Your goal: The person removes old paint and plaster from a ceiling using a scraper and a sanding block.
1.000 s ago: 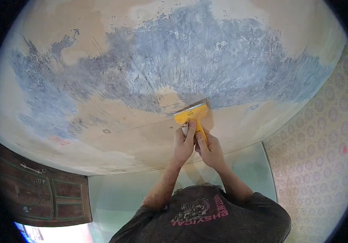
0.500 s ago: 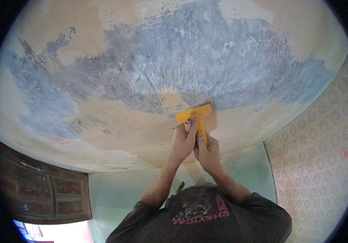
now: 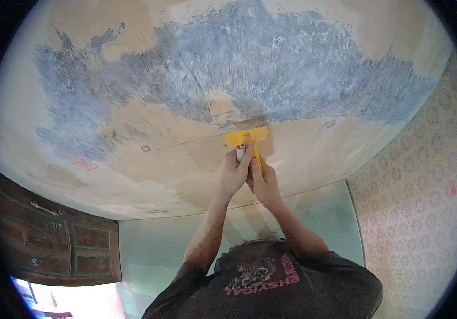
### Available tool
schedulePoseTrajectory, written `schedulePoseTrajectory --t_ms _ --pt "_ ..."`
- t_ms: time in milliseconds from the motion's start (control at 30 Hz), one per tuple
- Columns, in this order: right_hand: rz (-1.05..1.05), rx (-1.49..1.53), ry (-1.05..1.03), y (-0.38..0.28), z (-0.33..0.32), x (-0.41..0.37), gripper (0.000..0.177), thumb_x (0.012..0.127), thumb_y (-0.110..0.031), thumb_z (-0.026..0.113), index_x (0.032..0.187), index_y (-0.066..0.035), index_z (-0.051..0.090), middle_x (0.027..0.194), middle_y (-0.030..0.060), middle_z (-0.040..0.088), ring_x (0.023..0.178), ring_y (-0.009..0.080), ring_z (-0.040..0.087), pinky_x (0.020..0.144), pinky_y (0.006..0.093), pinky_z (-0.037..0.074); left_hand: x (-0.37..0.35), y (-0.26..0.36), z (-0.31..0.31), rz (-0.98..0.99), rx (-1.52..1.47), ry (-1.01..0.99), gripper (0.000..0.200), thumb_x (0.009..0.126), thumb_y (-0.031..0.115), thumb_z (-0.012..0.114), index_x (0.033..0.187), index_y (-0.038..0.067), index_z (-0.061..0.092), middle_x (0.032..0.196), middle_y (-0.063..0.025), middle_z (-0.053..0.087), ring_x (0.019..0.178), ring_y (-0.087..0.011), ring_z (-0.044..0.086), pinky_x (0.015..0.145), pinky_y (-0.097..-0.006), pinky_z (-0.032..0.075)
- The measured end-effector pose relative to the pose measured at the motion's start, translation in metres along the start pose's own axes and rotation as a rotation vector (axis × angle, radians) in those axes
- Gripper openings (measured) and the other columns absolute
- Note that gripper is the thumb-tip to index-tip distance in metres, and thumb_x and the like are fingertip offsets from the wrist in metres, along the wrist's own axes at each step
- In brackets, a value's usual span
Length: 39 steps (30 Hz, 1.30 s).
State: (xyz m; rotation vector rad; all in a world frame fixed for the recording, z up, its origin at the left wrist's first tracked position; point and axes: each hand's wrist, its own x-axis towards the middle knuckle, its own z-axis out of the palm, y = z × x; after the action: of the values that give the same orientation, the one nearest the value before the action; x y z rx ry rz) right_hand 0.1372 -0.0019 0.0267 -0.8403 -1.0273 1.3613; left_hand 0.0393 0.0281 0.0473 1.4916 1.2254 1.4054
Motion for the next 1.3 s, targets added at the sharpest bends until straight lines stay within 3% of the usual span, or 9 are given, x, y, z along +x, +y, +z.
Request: schedulePoseTrajectory --t_ms 133,200,433,533,633,733,900,1133,1300 --pt "-0.082 -0.218 -0.019 -0.016 -0.018 0.008 0.031 0.107 -0.027 0.043 0.108 0.000 0.059 0.064 -0.0030 0.049 0.052 0.0049 0.043 0.047 0.0232 0.035 0.005 0.007 0.007 -0.235 -0.236 -0.099 0.042 0.103 0.037 0.052 0.087 0.000 0.065 0.072 -0.0010 0.064 0.054 -0.0053 0.047 0.046 -0.0260 0.037" --pt "-0.135 -0.377 -0.002 -0.028 -0.023 0.015 0.031 0.106 -0.024 0.044 0.103 0.003 0.060 0.068 0.0007 0.056 0.055 0.0075 0.048 0.051 0.0245 0.039 0.013 0.016 0.018 -0.288 -0.417 -0.132 0.036 0.102 0.041 0.054 0.082 0.011 0.056 0.063 0.0028 0.049 0.049 -0.0041 0.043 0.042 -0.0237 0.032" --pt "-0.223 -0.634 0.111 -0.044 -0.034 0.031 0.034 0.104 -0.022 0.047 0.118 0.006 0.062 0.069 0.0045 0.060 0.053 0.0097 0.049 0.051 0.0270 0.042 0.033 0.009 0.038 -0.298 -0.464 -0.072 0.037 0.104 0.033 0.052 0.082 0.004 0.059 0.063 0.0040 0.050 0.051 -0.0031 0.043 0.043 -0.0233 0.034" --pt "-0.055 -0.576 0.102 -0.042 -0.034 0.033 0.039 0.102 -0.023 0.050 0.127 0.006 0.058 0.071 0.0074 0.063 0.059 0.0110 0.056 0.055 0.0284 0.047 0.034 0.001 0.041 -0.280 -0.489 -0.063 0.036 0.104 0.032 0.052 0.082 0.004 0.058 0.063 0.0042 0.049 0.051 -0.0030 0.042 0.043 -0.0232 0.034" --pt "-0.063 -0.508 0.136 -0.032 -0.030 0.033 0.037 0.105 -0.023 0.046 0.125 0.005 0.060 0.067 0.0007 0.057 0.054 0.0068 0.048 0.050 0.0245 0.040 0.037 -0.011 0.038 -0.253 -0.440 -0.094 0.033 0.103 0.034 0.053 0.085 0.007 0.057 0.064 0.0025 0.050 0.052 -0.0047 0.046 0.044 -0.0239 0.037" --pt "-0.027 -0.357 0.120 -0.027 -0.025 0.034 0.039 0.104 -0.023 0.047 0.130 0.005 0.056 0.068 0.0026 0.059 0.058 0.0075 0.052 0.053 0.0251 0.044 0.041 -0.013 0.036 -0.153 -0.235 -0.027 0.041 0.101 0.032 0.057 0.083 -0.005 0.059 0.065 -0.0053 0.057 0.052 -0.0124 0.051 0.047 -0.0325 0.040" --pt "0.114 0.005 0.156 -0.017 -0.010 0.026 0.028 0.107 -0.025 0.042 0.113 -0.002 0.057 0.062 -0.0061 0.044 0.045 0.0023 0.035 0.039 0.0217 0.027 0.039 -0.001 0.026 -0.012 0.069 0.038 0.044 0.097 0.037 0.060 0.088 -0.006 0.063 0.068 -0.0197 0.064 0.057 -0.0268 0.063 0.053 -0.0399 0.045" --pt "0.205 0.537 0.162 0.028 0.027 0.019 0.032 0.108 -0.032 0.037 0.090 -0.009 0.049 0.058 -0.0058 0.037 0.041 0.0053 0.031 0.038 0.0239 0.023 0.041 0.020 -0.009 -0.075 0.463 -0.189 0.042 0.096 0.036 0.062 0.097 -0.006 0.063 0.057 -0.0180 0.060 0.055 -0.0225 0.064 0.049 -0.0364 0.045" --pt "0.068 0.237 0.074 0.022 0.003 0.002 0.031 0.108 -0.031 0.038 0.097 -0.006 0.052 0.061 -0.0053 0.041 0.046 0.0046 0.036 0.042 0.0229 0.029 0.011 0.004 0.004 0.030 0.139 -0.101 0.040 0.098 0.036 0.060 0.097 -0.003 0.064 0.075 -0.0150 0.067 0.060 -0.0134 0.063 0.047 -0.0326 0.044"
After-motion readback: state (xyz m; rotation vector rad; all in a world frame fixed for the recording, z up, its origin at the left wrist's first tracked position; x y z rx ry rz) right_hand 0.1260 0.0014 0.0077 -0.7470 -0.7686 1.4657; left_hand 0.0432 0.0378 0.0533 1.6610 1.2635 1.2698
